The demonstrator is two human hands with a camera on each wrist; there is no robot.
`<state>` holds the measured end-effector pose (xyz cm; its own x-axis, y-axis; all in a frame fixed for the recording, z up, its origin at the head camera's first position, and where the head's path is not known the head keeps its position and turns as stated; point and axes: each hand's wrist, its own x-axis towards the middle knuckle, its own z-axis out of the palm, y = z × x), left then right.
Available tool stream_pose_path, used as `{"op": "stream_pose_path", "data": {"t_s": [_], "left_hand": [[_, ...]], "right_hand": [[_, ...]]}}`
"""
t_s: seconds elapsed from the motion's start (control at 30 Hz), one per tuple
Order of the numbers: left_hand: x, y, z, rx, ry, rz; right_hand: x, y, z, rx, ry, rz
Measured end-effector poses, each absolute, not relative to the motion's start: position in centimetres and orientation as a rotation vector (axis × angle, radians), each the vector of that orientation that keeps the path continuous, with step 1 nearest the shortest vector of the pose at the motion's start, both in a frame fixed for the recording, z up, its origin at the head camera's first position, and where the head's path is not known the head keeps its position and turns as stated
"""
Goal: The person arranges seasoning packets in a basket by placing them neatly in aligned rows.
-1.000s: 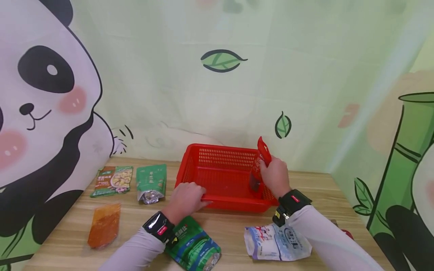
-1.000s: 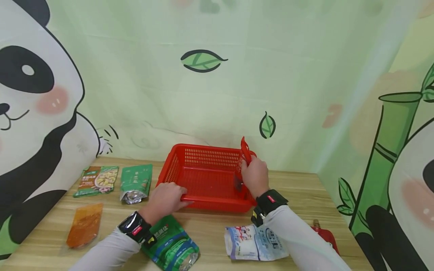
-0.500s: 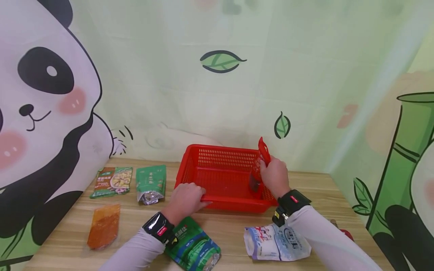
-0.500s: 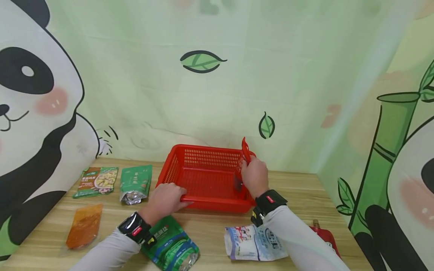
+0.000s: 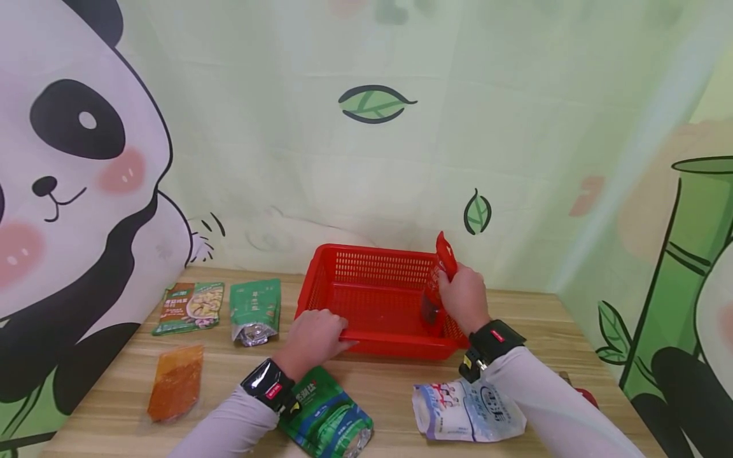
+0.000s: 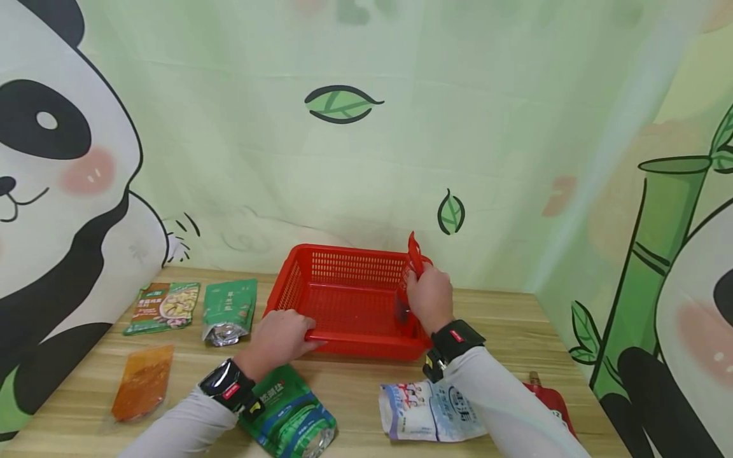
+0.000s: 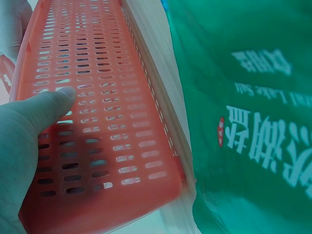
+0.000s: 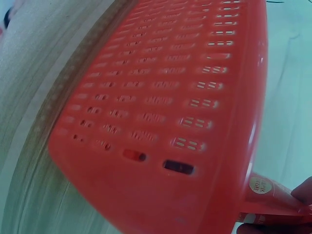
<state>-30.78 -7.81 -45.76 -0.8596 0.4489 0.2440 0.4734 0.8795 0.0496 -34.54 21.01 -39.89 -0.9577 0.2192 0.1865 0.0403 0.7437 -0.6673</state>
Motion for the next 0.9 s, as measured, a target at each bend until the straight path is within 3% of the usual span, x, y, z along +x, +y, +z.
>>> {"op": "stream_pose_path", "data": {"t_s": [0.9], "left_hand": [[-30.9,-7.9,-45.9,-0.712,-2.807,-0.180]], "right_hand": [[-32.3,22.2,-39.9,-0.116,-2.594,1.148]]}}
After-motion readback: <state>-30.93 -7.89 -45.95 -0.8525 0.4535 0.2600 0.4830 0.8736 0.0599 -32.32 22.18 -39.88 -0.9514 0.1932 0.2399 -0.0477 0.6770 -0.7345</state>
